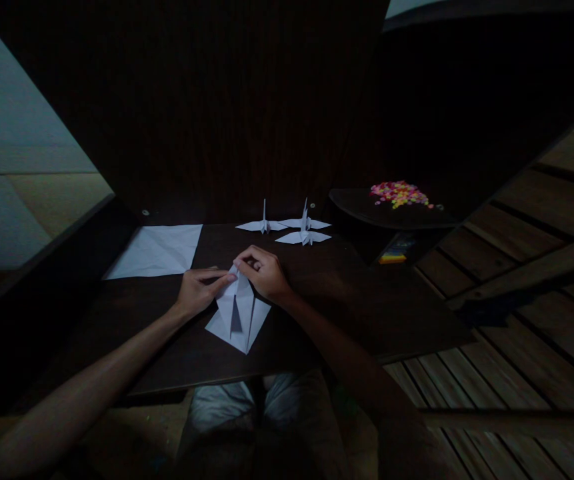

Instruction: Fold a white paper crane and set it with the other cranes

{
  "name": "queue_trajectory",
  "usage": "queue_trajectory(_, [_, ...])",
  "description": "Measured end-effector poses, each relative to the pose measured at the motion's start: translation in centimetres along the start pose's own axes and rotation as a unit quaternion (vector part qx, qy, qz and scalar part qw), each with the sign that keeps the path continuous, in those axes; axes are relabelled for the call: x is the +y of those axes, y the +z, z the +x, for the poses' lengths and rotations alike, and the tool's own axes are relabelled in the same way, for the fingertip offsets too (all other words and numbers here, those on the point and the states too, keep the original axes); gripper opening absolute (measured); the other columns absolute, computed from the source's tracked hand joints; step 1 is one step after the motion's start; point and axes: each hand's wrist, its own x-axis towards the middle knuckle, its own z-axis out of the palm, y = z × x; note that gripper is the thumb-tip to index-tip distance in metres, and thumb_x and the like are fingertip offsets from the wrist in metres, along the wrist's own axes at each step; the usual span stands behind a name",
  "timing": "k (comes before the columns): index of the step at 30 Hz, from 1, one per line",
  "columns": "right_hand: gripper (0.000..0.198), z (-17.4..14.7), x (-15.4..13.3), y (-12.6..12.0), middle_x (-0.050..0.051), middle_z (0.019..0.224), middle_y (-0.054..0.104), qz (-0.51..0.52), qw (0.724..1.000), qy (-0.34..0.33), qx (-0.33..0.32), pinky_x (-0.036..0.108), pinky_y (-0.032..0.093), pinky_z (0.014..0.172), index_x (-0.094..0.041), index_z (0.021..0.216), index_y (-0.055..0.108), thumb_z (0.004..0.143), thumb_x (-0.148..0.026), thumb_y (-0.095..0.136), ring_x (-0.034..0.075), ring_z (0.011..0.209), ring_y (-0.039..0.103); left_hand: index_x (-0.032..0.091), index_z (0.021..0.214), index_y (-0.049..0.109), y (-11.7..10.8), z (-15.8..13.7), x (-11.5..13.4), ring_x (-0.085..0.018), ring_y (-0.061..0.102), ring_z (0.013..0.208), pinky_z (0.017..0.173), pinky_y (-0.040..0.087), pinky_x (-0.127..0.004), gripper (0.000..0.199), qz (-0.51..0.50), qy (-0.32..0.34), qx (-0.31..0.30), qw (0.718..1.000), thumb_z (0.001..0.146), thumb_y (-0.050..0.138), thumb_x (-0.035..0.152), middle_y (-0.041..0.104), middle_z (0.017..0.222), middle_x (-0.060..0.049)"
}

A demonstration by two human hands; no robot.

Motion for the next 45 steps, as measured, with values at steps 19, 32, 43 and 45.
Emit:
queue_trajectory(19, [0.014,0.01,0.36,-0.29,0.0,0.071,0.058,0.012,1.0,0.015,-0.003,0.023,0.037,0.053,-0.019,0.074,0.061,0.081,-0.031,0.061,0.011,0.063,0.052,0.018,0.08,0.076,-0.03,-0.03,0.83,-0.017,0.064,0.065,0.06,0.05,-0.027,0.019,-0.028,0.008,-0.017,0.999,0.08,0.067,0.034,0.073,0.075,-0.005])
queue_trajectory(32, [0.015,0.03,0.35,-0.04,0.0,0.072,0.059,0.017,1.0,0.012,0.003,0.022,0.038,0.053,-0.018,0.074,0.061,0.081,-0.031,0.061,0.01,0.062,0.051,0.017,0.08,0.076,-0.22,0.03,0.82,-0.015,0.061,0.062,0.058,0.047,-0.025,0.015,-0.008,0.016,0.004,1.0,0.08,0.068,0.03,0.072,0.071,-0.004])
queue_trajectory(43, [0.01,-0.01,0.46,-0.12,0.0,0.072,0.058,0.026,1.0,0.003,0.009,0.022,0.038,0.052,-0.018,0.076,0.062,0.081,-0.026,0.061,0.011,0.064,0.053,0.018,0.078,0.077,-0.29,0.16,0.4,-0.018,0.065,0.063,0.064,0.052,-0.029,0.02,0.012,-0.014,-0.002,1.0,0.076,0.07,0.037,0.074,0.072,-0.004])
queue_trajectory(45, [0.01,-0.03,0.42,-0.05,-0.001,0.072,0.058,0.02,1.0,-0.002,0.009,0.022,0.038,0.052,-0.018,0.075,0.062,0.081,-0.026,0.061,0.011,0.063,0.052,0.017,0.079,0.077,-0.39,0.2,0.25,-0.019,0.065,0.064,0.066,0.052,-0.03,0.022,0.011,-0.024,-0.005,1.0,0.075,0.071,0.037,0.075,0.074,-0.005])
